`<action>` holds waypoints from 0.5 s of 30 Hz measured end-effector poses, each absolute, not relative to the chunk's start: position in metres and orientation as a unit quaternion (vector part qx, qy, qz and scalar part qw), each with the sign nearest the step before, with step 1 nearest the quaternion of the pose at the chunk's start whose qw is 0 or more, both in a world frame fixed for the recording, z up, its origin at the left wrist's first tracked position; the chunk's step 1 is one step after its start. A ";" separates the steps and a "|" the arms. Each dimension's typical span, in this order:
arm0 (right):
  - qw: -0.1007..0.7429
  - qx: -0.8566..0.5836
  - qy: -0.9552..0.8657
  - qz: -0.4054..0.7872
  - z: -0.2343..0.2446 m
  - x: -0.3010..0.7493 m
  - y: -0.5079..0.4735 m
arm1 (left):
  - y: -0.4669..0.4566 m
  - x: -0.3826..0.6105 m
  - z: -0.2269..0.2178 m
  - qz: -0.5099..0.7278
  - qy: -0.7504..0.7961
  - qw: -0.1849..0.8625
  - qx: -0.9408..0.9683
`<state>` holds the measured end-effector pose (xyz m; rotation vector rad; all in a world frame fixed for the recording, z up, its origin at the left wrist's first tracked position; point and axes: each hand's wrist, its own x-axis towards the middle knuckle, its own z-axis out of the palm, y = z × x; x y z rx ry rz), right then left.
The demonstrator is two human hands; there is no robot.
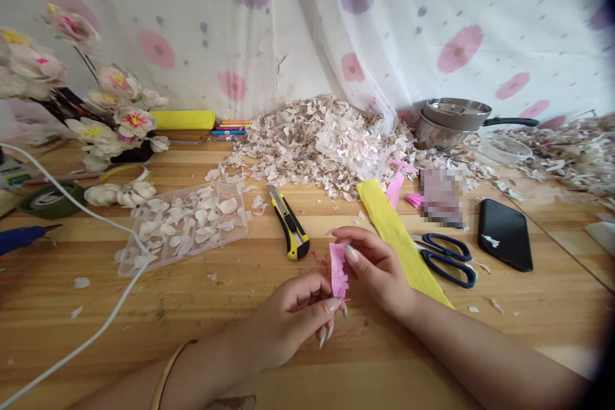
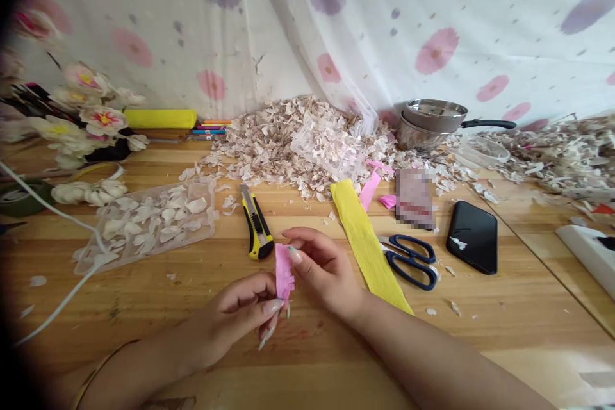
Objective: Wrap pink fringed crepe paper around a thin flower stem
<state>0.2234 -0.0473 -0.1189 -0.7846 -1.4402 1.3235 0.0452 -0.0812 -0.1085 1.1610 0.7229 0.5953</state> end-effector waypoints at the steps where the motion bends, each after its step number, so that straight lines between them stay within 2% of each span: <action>1: 0.493 -0.319 -0.613 0.528 -0.118 0.224 -0.047 | -0.081 0.045 -0.109 0.266 0.327 0.734 0.533; 6: 0.503 -0.287 -0.674 0.459 -0.117 0.223 -0.045 | -0.079 0.043 -0.108 0.239 0.353 0.704 0.568; 15: 0.481 -0.274 -0.715 0.426 -0.125 0.222 -0.051 | -0.077 0.038 -0.107 0.329 0.401 0.610 0.599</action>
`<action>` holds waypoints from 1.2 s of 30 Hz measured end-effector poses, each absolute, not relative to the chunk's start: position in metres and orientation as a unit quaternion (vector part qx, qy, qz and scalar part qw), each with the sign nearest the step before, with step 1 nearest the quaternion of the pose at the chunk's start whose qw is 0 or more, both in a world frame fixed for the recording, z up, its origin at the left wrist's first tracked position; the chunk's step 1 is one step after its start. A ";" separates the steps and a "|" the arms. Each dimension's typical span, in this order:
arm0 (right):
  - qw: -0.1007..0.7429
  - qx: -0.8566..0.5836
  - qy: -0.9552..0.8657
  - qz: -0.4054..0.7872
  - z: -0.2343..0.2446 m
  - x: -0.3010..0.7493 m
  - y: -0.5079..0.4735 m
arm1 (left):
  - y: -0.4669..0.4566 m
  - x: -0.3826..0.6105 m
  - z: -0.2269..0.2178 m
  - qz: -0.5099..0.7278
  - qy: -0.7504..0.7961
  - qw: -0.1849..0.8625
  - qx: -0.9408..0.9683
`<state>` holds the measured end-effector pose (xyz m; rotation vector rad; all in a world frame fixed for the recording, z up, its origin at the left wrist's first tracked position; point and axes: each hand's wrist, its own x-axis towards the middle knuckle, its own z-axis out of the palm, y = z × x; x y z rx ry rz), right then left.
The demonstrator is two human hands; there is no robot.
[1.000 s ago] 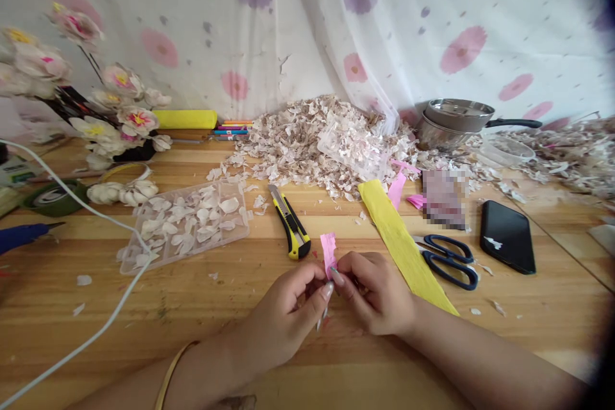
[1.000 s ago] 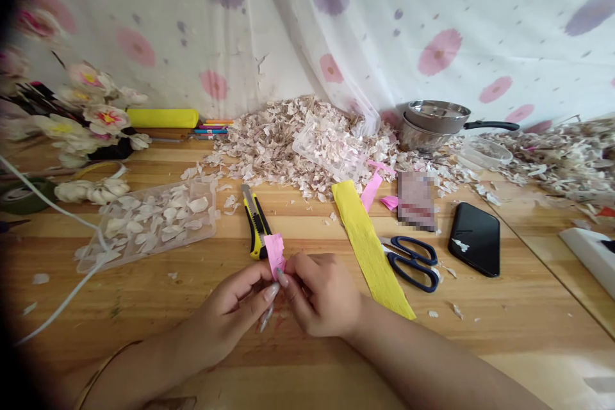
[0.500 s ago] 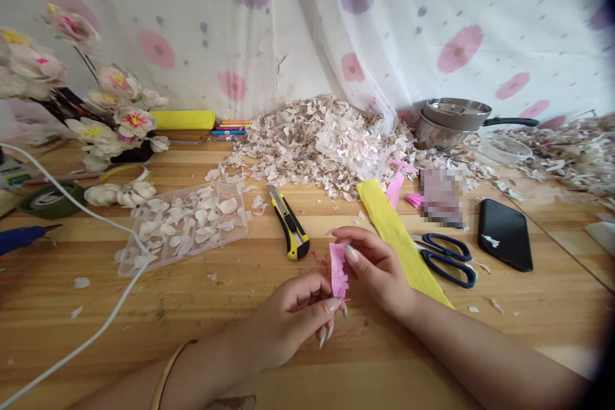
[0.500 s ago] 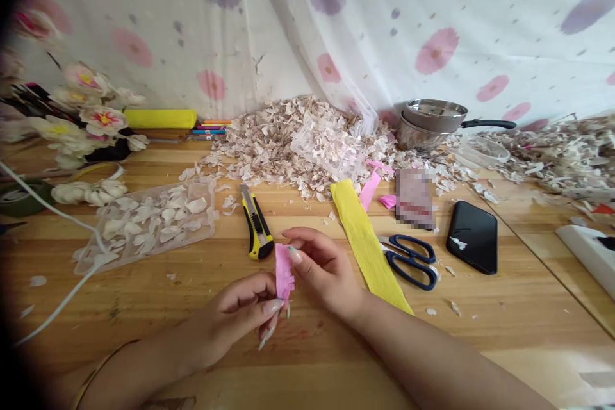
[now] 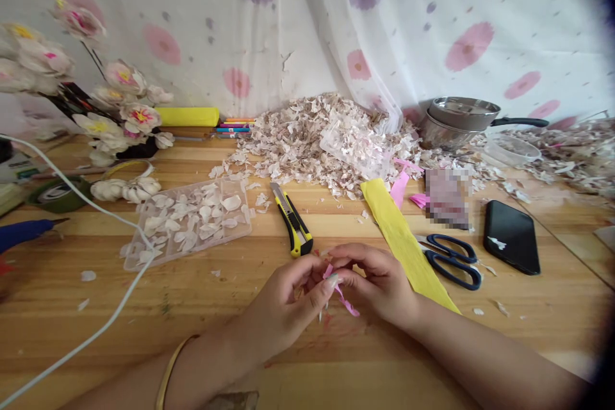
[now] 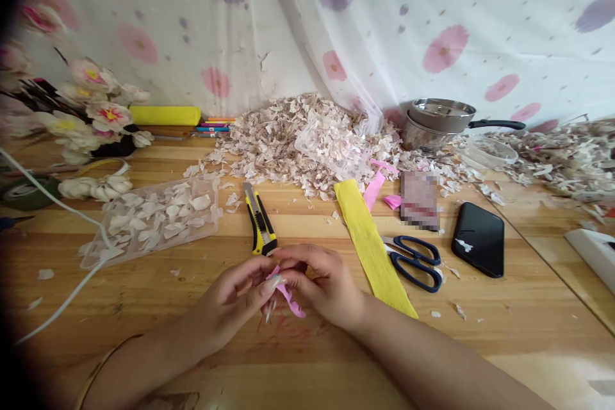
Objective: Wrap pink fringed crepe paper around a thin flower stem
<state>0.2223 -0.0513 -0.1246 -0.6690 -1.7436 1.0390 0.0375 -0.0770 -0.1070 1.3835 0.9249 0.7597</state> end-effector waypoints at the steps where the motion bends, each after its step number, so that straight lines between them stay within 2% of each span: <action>1: 0.484 -0.277 -0.727 0.401 -0.124 0.222 -0.051 | -0.077 0.037 -0.107 0.329 0.409 0.600 0.604; 5: 0.498 -0.279 -0.762 0.306 -0.118 0.222 -0.049 | -0.079 0.039 -0.107 0.344 0.424 0.579 0.606; 10: 0.495 -0.270 -0.773 0.289 -0.114 0.221 -0.048 | -0.078 0.042 -0.109 0.340 0.425 0.606 0.580; 17: 0.483 -0.262 -0.770 0.325 -0.113 0.221 -0.047 | -0.078 0.041 -0.108 0.350 0.397 0.632 0.567; 29: 0.465 -0.248 -0.713 0.463 -0.117 0.223 -0.048 | -0.076 0.044 -0.104 0.380 0.395 0.609 0.573; 36: 0.458 -0.247 -0.706 0.480 -0.118 0.218 -0.052 | -0.079 0.045 -0.110 0.368 0.412 0.622 0.555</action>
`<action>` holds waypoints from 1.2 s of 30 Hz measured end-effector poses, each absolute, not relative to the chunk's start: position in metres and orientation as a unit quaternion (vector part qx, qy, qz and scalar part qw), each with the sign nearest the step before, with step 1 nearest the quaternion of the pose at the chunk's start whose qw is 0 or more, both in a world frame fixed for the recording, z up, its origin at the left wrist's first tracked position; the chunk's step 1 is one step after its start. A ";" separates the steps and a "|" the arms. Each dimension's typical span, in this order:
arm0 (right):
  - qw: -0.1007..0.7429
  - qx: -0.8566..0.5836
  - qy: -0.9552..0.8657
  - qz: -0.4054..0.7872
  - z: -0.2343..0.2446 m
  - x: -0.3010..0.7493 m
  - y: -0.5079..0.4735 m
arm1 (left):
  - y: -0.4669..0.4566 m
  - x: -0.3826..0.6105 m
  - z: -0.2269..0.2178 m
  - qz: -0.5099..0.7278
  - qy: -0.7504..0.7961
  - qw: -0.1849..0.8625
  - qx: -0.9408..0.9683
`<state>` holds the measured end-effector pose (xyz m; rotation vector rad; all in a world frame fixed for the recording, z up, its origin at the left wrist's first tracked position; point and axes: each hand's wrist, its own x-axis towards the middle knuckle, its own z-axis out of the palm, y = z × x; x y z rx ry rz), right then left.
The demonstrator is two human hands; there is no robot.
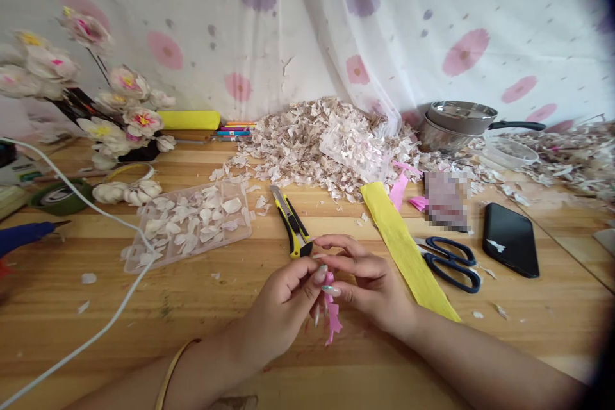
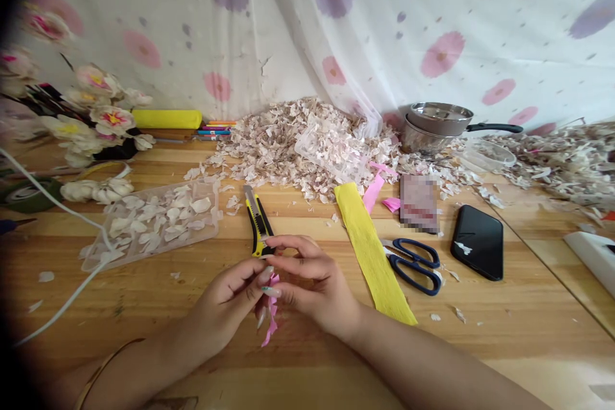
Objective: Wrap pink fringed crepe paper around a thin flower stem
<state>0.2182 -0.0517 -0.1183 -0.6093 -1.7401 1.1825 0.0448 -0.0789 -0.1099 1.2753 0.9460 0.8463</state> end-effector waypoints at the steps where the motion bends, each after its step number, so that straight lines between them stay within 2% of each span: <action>1: 0.461 -0.252 -0.699 0.485 -0.119 0.218 -0.052 | -0.079 0.045 -0.110 0.369 0.414 0.618 0.557; 25: 0.461 -0.251 -0.659 0.538 -0.116 0.216 -0.052 | -0.080 0.043 -0.116 0.375 0.391 0.606 0.583; 36: 0.457 -0.221 -0.558 0.656 -0.118 0.215 -0.053 | -0.080 0.043 -0.114 0.372 0.377 0.615 0.584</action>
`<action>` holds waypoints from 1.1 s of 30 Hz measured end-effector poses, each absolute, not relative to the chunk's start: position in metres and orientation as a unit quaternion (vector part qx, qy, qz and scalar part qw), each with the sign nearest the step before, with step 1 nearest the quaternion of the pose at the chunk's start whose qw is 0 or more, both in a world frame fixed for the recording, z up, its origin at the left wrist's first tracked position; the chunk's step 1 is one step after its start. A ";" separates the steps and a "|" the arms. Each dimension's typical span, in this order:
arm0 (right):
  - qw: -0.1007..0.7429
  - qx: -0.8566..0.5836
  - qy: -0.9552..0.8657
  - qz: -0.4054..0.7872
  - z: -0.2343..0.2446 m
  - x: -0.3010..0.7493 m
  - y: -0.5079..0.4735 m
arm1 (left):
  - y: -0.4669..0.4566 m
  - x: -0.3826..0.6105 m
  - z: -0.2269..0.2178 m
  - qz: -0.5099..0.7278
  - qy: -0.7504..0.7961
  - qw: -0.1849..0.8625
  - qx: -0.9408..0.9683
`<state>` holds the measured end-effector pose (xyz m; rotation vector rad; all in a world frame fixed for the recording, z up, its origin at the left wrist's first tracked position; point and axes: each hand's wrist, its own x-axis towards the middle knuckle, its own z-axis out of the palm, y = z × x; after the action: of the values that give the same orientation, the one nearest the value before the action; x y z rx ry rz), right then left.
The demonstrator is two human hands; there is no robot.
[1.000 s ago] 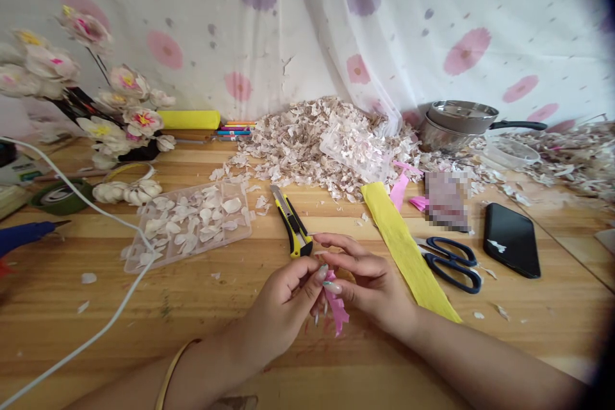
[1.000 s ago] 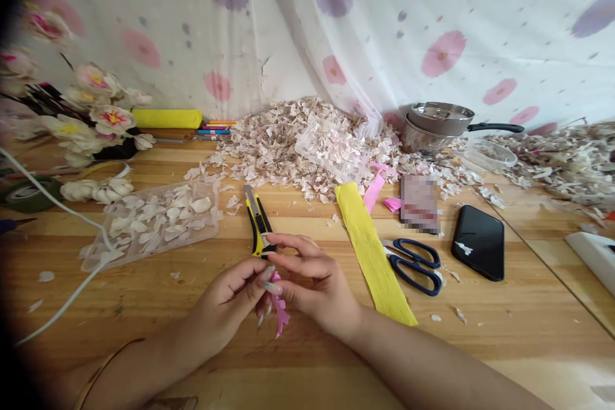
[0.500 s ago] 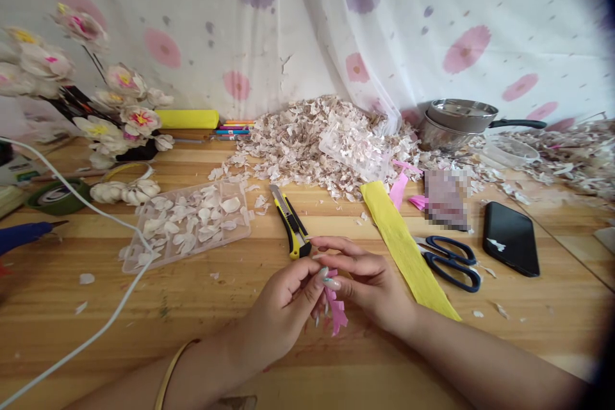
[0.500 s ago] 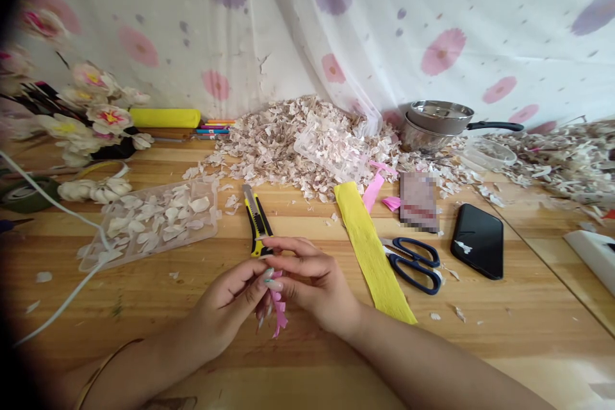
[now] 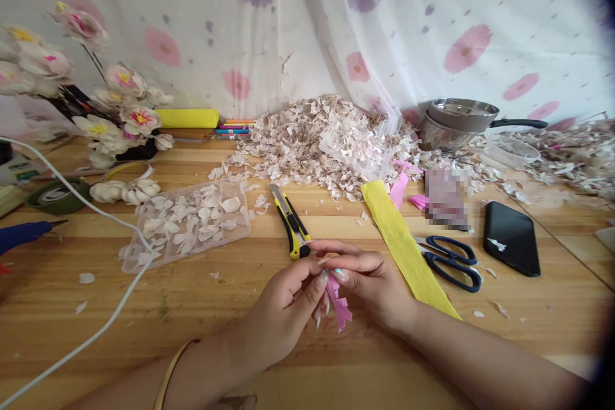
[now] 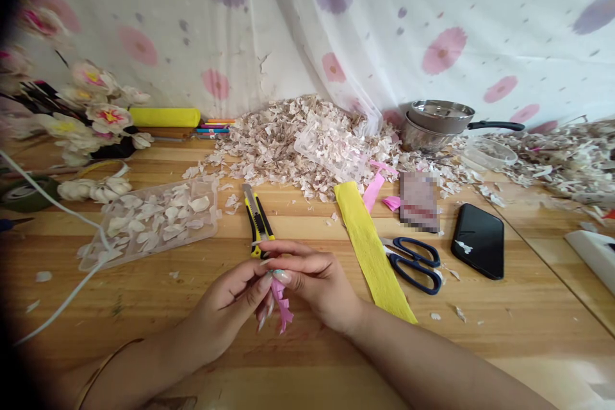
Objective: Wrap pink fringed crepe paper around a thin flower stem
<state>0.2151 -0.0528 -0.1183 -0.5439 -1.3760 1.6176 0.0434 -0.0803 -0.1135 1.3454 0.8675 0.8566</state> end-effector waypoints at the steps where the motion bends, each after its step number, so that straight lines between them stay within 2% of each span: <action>1: 0.452 -0.215 -0.551 0.667 -0.119 0.216 -0.052 | -0.080 0.043 -0.113 0.371 0.374 0.625 0.576; 10: 0.430 -0.184 -0.547 0.695 -0.120 0.216 -0.052 | -0.079 0.045 -0.112 0.375 0.365 0.656 0.544; 25: 0.454 -0.220 -0.584 0.636 -0.115 0.215 -0.051 | -0.081 0.045 -0.112 0.371 0.361 0.653 0.553; 33: 0.444 -0.239 -0.573 0.646 -0.116 0.215 -0.052 | -0.082 0.046 -0.111 0.377 0.371 0.651 0.544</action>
<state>0.2149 -0.0519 -0.1157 -0.5932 -1.4203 1.6015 0.0458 -0.0822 -0.1110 1.2358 0.8435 0.8569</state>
